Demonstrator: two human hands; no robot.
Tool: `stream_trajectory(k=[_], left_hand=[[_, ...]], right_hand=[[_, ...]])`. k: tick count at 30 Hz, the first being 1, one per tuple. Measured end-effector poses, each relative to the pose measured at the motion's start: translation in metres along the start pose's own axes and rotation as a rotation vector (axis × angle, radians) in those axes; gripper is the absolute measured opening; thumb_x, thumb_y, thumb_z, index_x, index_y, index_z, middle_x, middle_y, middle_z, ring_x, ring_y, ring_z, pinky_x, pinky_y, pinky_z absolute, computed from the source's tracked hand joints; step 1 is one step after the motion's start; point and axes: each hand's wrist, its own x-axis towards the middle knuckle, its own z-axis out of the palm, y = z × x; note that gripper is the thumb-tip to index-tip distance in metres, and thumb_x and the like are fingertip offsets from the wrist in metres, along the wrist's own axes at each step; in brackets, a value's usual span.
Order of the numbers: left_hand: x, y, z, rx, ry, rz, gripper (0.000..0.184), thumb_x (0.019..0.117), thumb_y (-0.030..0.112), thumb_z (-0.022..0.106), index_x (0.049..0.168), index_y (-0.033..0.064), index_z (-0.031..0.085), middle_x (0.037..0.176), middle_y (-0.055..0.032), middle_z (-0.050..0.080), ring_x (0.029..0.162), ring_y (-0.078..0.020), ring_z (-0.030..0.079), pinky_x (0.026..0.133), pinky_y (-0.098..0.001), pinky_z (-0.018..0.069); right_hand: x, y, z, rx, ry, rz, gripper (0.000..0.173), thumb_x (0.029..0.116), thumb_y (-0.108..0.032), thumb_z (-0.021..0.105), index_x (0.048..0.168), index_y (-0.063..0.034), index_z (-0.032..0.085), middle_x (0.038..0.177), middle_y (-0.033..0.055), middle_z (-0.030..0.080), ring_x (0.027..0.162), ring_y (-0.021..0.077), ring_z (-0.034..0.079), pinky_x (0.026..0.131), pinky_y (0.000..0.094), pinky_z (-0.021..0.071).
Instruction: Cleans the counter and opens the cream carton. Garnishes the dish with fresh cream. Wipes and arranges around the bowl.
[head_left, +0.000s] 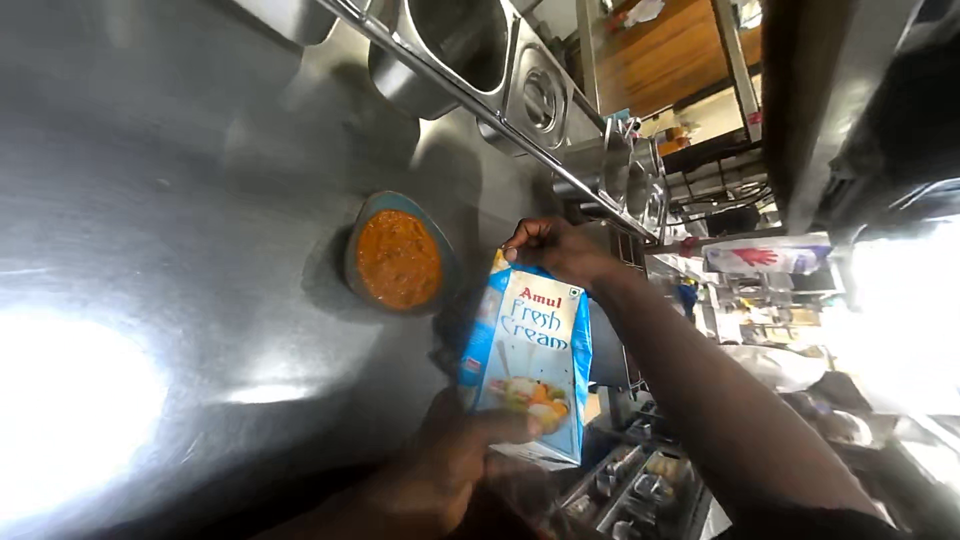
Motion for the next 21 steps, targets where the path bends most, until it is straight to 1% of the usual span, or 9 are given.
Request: stream_trajectory(k=[3, 8, 10, 13, 14, 15, 17, 18, 21], left_hand=[[0.004, -0.012, 0.0, 0.066, 0.052, 0.042, 0.043, 0.0764, -0.007, 0.077, 0.115, -0.0043, 0.057, 0.102, -0.0204, 0.071, 0.087, -0.0316, 0.074, 0.073, -0.0453, 0.0653], [0.01, -0.023, -0.003, 0.149, 0.138, 0.114, 0.047, 0.0696, -0.006, 0.081, 0.111, -0.0027, 0.059, 0.099, -0.0186, 0.071, 0.085, -0.0278, 0.073, 0.067, -0.041, 0.0628], [0.014, -0.023, -0.004, 0.171, 0.169, 0.17, 0.05, 0.0671, -0.007, 0.082, 0.111, -0.0028, 0.06, 0.099, -0.0182, 0.072, 0.086, -0.0275, 0.073, 0.067, -0.041, 0.0631], [0.017, -0.02, -0.005, 0.19, 0.186, 0.223, 0.052, 0.0655, -0.008, 0.082, 0.112, -0.0029, 0.059, 0.099, -0.0174, 0.072, 0.085, -0.0266, 0.073, 0.066, -0.0401, 0.0635], [0.019, -0.019, -0.005, 0.193, 0.195, 0.233, 0.052, 0.0648, -0.008, 0.082, 0.111, -0.0026, 0.059, 0.098, -0.0168, 0.072, 0.084, -0.0257, 0.073, 0.064, -0.0388, 0.0628], [0.02, -0.017, -0.005, 0.197, 0.207, 0.234, 0.052, 0.0644, -0.007, 0.083, 0.111, -0.002, 0.059, 0.097, -0.0159, 0.072, 0.083, -0.0243, 0.073, 0.062, -0.037, 0.0616], [0.025, -0.015, -0.003, 0.196, 0.216, 0.237, 0.053, 0.0653, -0.006, 0.084, 0.111, -0.0013, 0.059, 0.096, -0.0142, 0.071, 0.082, -0.0227, 0.072, 0.063, -0.0357, 0.061], [0.028, -0.016, -0.004, 0.194, 0.209, 0.241, 0.054, 0.0658, -0.004, 0.086, 0.112, -0.0015, 0.059, 0.097, -0.0142, 0.072, 0.084, -0.0229, 0.072, 0.065, -0.0364, 0.0619], [0.038, -0.024, -0.004, 0.24, 0.212, 0.265, 0.055, 0.0634, -0.001, 0.087, 0.111, -0.0009, 0.06, 0.096, -0.0125, 0.072, 0.083, -0.0205, 0.072, 0.066, -0.0347, 0.0616]], right_hand=[[-0.003, 0.0, 0.002, -0.022, 0.012, -0.002, 0.003, 0.0948, -0.003, 0.069, 0.096, -0.0016, 0.068, 0.077, 0.0063, 0.066, 0.066, 0.0113, 0.062, 0.061, 0.0264, 0.0531], [-0.004, 0.003, 0.005, -0.016, 0.028, -0.018, 0.004, 0.0946, -0.004, 0.07, 0.097, -0.0019, 0.068, 0.076, 0.0054, 0.067, 0.065, 0.0105, 0.062, 0.061, 0.0262, 0.0535], [-0.014, 0.003, 0.004, 0.036, 0.152, -0.001, 0.016, 0.0982, -0.011, 0.067, 0.113, -0.004, 0.067, 0.084, 0.0074, 0.069, 0.07, 0.0133, 0.065, 0.065, 0.0301, 0.0565], [-0.061, 0.012, 0.01, 0.262, 0.426, 0.083, 0.056, 0.1006, -0.038, 0.063, 0.149, -0.0168, 0.046, 0.124, 0.008, 0.066, 0.098, 0.0203, 0.068, 0.08, 0.0408, 0.0594], [-0.085, 0.02, 0.018, 0.349, 0.467, 0.102, 0.066, 0.0972, -0.046, 0.065, 0.153, -0.0218, 0.039, 0.127, 0.0049, 0.066, 0.098, 0.0192, 0.068, 0.077, 0.0401, 0.0596], [-0.108, 0.03, 0.031, 0.44, 0.47, 0.121, 0.077, 0.0887, -0.049, 0.073, 0.152, -0.0233, 0.039, 0.12, 0.0036, 0.068, 0.089, 0.0178, 0.069, 0.067, 0.0374, 0.0598], [-0.143, 0.043, 0.067, 0.596, 0.351, 0.166, 0.102, 0.0684, -0.034, 0.09, 0.152, -0.0133, 0.036, 0.109, 0.0083, 0.069, 0.085, 0.0216, 0.072, 0.065, 0.0387, 0.063], [-0.151, 0.046, 0.086, 0.658, 0.309, 0.17, 0.102, 0.0644, -0.026, 0.094, 0.146, -0.0075, 0.035, 0.107, 0.0101, 0.071, 0.086, 0.0215, 0.073, 0.066, 0.0374, 0.0634], [-0.152, 0.052, 0.114, 0.794, 0.369, 0.144, 0.085, 0.0692, -0.005, 0.09, 0.138, 0.0028, 0.04, 0.112, 0.0186, 0.07, 0.099, 0.0275, 0.073, 0.084, 0.0423, 0.0638]])
